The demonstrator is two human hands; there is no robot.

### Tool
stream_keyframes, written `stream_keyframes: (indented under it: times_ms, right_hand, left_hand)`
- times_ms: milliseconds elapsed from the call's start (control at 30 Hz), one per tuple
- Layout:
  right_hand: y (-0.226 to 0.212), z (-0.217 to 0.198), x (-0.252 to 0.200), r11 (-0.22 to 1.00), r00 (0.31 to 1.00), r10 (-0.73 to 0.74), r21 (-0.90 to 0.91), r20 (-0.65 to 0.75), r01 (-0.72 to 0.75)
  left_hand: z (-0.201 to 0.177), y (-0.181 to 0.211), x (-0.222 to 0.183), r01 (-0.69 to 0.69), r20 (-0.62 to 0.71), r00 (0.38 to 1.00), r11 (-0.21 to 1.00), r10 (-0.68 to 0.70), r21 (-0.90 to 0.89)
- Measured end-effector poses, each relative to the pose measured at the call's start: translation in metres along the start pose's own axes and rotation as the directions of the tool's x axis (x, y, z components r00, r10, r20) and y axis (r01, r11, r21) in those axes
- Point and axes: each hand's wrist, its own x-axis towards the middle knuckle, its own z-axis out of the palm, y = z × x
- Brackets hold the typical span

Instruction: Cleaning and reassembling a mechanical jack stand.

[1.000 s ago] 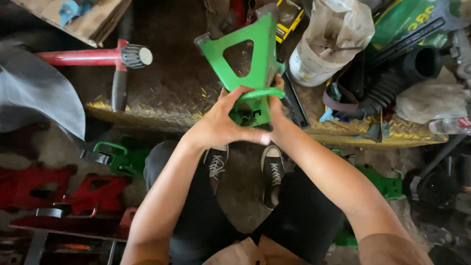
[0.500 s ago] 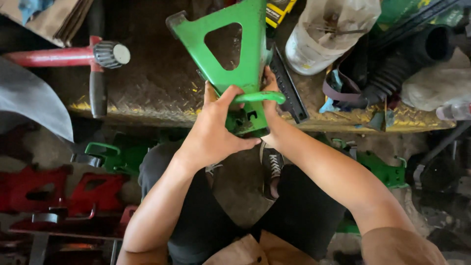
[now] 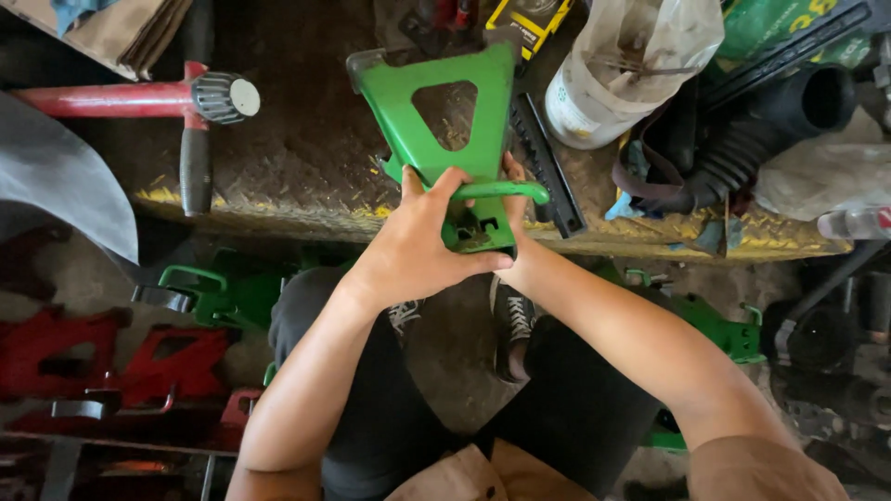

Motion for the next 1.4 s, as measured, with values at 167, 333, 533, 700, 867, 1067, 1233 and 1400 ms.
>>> stream_keyframes:
  times_ms: [167, 333, 533, 700, 867, 1067, 1233, 1400]
  right_hand:
    - [-0.008, -0.01, 0.002, 0.996, 1.0, -0.002, -0.087, 0.01, 0.003]
    - [-0.01, -0.025, 0.002, 0.988, 1.0, -0.002, -0.155, 0.006, 0.003]
    - [-0.009, -0.036, 0.002, 0.973, 1.0, -0.002, -0.229, 0.011, 0.005]
    - [-0.017, -0.024, -0.011, 0.957, 1.0, -0.019, -0.29, 0.021, 0.024]
    - [-0.018, -0.005, -0.02, 0.938, 1.0, 0.002, -0.346, 0.028, 0.008]
    - [-0.028, -0.015, -0.016, 0.928, 0.998, 0.033, -0.374, 0.048, -0.013]
    - [-0.076, -0.074, 0.021, 0.652, 0.996, 0.093, -0.755, -0.013, -0.071]
    - [-0.148, -0.033, -0.001, 0.376, 0.958, -0.148, -0.91, -0.244, -0.174]
  left_hand:
    - [0.003, 0.001, 0.005, 0.036, 0.006, 0.999, 0.999, -0.036, 0.02]
    - [0.0, 0.011, 0.01, 0.126, 0.04, 0.991, 0.987, -0.131, 0.1]
    - [0.001, 0.009, 0.015, 0.181, -0.031, 0.983, 0.969, -0.179, 0.169]
    - [0.0, 0.008, 0.015, 0.176, -0.076, 0.983, 0.966, -0.164, 0.189]
    - [-0.002, 0.01, 0.015, 0.103, -0.13, 0.989, 0.947, -0.065, 0.304]
    - [0.0, 0.003, 0.015, 0.051, -0.2, 0.979, 0.931, 0.024, 0.362]
    - [0.012, -0.005, 0.025, -0.09, -0.252, 0.945, 0.907, 0.208, 0.41]
    - [0.015, 0.005, 0.025, -0.122, -0.21, 0.96, 0.954, 0.183, 0.273]
